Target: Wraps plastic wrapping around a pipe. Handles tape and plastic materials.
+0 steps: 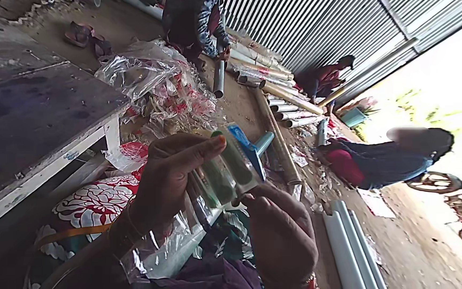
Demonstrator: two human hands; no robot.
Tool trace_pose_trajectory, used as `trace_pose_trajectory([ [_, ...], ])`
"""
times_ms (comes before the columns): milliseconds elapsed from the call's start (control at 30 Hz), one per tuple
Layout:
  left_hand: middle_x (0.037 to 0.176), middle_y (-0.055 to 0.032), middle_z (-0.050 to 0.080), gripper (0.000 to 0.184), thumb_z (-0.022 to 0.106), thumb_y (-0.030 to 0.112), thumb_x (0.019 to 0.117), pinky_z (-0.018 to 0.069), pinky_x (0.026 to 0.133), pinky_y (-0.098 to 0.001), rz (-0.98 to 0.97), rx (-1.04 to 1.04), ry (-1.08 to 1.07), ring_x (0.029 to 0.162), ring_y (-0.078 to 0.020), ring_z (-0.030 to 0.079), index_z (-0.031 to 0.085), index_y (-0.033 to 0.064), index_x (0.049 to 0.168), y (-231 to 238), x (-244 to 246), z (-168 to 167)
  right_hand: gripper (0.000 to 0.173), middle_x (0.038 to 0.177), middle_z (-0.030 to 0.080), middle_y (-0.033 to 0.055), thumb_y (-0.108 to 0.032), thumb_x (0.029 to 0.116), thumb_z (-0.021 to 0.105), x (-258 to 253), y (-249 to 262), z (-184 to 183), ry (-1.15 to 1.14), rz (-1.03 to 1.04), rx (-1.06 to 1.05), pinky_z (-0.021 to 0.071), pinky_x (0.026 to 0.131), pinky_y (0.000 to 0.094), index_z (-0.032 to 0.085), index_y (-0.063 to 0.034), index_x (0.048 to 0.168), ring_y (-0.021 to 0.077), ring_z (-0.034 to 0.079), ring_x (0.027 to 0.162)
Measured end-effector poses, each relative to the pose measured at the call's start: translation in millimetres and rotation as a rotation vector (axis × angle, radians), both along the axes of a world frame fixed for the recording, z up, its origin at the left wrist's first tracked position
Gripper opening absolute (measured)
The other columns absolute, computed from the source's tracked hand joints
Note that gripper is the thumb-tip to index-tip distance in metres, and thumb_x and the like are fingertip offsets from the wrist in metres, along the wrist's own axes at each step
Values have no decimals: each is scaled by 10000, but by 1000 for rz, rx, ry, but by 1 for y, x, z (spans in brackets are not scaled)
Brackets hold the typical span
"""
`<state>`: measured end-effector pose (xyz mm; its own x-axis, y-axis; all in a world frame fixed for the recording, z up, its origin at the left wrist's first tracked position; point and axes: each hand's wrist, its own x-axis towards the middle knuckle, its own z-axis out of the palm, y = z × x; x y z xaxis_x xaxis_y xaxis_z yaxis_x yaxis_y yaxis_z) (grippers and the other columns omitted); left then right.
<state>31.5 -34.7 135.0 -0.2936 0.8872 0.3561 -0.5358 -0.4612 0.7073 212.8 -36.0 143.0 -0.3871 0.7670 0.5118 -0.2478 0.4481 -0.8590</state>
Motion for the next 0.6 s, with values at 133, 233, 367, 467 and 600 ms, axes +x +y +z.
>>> trace_pose_trajectory([
  [133,793,40,754,151,673,14,950,601,655,-171,6,120,68,701,-13,702,787,104,907,4,9,-7,140,1006,747,22,-113,991,658,-8,-4,0,77,-152,14,585,891,258,781,-46,994,66,695,968],
  [233,804,71,689,90,748,39,871,553,635,-139,-14,172,271,709,-3,641,757,127,851,10,5,-12,141,910,728,2,-70,970,630,-9,0,4,147,-278,51,590,823,233,769,-57,951,50,693,884],
  [367,825,103,743,83,816,106,808,565,660,-124,-30,166,547,766,25,687,768,166,838,14,-1,-13,135,967,735,-33,-101,998,633,-4,10,7,132,-372,153,598,832,217,766,-109,1015,38,701,904],
  [467,747,118,697,84,805,94,810,532,648,-96,81,245,613,702,67,635,732,123,781,16,4,-16,127,976,717,-95,-157,1008,635,1,14,7,5,-452,320,572,839,183,759,-159,1036,-1,672,933],
  [600,770,92,705,111,819,64,789,572,693,-121,82,289,536,742,41,668,719,100,758,16,10,-21,84,1003,727,-71,-150,960,700,5,15,7,-56,-364,308,579,868,218,760,-164,1017,33,680,982],
])
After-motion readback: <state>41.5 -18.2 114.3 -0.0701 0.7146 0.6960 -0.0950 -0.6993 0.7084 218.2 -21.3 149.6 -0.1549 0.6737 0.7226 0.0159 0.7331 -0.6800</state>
